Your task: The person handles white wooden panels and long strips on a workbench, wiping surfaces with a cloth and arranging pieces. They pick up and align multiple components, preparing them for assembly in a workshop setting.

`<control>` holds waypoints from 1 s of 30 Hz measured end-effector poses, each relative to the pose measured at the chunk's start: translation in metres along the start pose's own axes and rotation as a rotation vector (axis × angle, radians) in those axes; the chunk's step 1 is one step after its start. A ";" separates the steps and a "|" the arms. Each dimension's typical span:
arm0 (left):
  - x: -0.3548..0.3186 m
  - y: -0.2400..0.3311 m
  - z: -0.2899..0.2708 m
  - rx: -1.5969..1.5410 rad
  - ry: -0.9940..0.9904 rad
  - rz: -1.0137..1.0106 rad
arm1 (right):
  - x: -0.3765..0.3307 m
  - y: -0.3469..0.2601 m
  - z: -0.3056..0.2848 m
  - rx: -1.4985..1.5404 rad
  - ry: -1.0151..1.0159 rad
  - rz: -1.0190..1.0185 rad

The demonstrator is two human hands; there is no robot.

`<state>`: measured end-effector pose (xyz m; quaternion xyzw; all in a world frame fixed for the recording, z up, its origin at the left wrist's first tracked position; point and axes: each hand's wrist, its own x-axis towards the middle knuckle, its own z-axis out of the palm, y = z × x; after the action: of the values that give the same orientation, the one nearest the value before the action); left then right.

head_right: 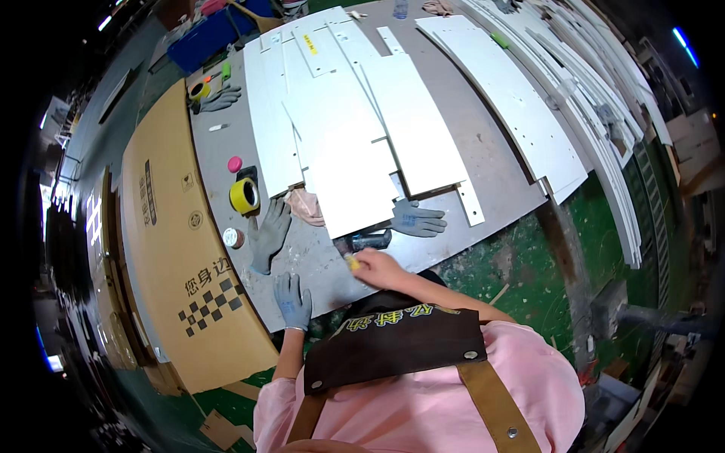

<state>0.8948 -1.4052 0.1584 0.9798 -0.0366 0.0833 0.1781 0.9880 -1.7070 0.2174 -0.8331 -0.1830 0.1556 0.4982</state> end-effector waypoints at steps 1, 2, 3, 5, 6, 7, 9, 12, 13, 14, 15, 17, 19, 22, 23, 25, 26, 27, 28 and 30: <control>-0.001 0.011 0.004 0.005 0.042 -0.080 | -0.010 0.011 -0.013 0.026 0.089 0.018; 0.005 0.024 0.007 -0.028 0.056 -0.120 | -0.019 0.021 -0.030 0.202 0.112 0.105; 0.013 0.038 0.010 -0.061 0.071 -0.162 | -0.027 0.032 -0.049 0.378 0.131 0.191; 0.032 0.071 0.012 -0.126 0.107 -0.195 | -0.043 0.051 -0.088 0.719 0.165 0.311; 0.049 0.090 0.013 -0.160 0.131 -0.182 | -0.052 0.063 -0.104 0.795 0.228 0.336; 0.067 0.108 0.017 -0.197 0.157 -0.168 | -0.061 0.071 -0.121 0.866 0.292 0.360; 0.106 0.137 0.033 -0.292 0.154 -0.349 | -0.078 0.082 -0.156 0.901 0.399 0.417; 0.148 0.150 0.052 -0.387 0.155 -0.408 | -0.094 0.127 -0.196 0.951 0.483 0.382; 0.163 0.144 0.058 -0.413 0.155 -0.399 | -0.096 0.135 -0.211 0.984 0.482 0.382; 0.171 0.134 0.066 -0.399 0.138 -0.419 | -0.097 0.139 -0.224 0.978 0.491 0.415; 0.180 0.138 0.062 -0.464 0.140 -0.454 | -0.100 0.143 -0.236 0.973 0.498 0.453; 0.199 0.157 0.034 -0.456 -0.039 -0.602 | -0.102 0.156 -0.256 0.922 0.492 0.499; 0.204 0.130 0.040 -0.260 0.001 -0.495 | -0.103 0.171 -0.270 0.832 0.435 0.501; 0.220 0.132 0.033 -0.558 0.042 -0.666 | -0.095 0.187 -0.282 0.955 0.397 0.487; 0.227 0.140 0.017 -0.516 -0.078 -0.763 | -0.091 0.186 -0.287 0.989 0.394 0.495; 0.232 0.178 -0.006 -0.500 -0.046 -0.541 | -0.082 0.187 -0.291 0.970 0.425 0.517; 0.237 0.198 -0.023 -0.426 -0.169 -0.556 | -0.079 0.190 -0.294 0.964 0.428 0.515; 0.228 0.206 -0.022 -0.370 -0.050 -0.412 | -0.074 0.191 -0.296 0.962 0.433 0.504; 0.208 0.172 -0.005 -0.092 -0.273 -0.528 | -0.069 0.189 -0.295 0.936 0.404 0.498; 0.180 0.188 0.012 -0.314 0.063 -0.387 | -0.065 0.181 -0.299 0.954 0.426 0.490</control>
<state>1.0551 -1.5926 0.2431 0.9258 0.1446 0.0715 0.3418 1.0893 -2.0472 0.1978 -0.5472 0.2102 0.1605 0.7941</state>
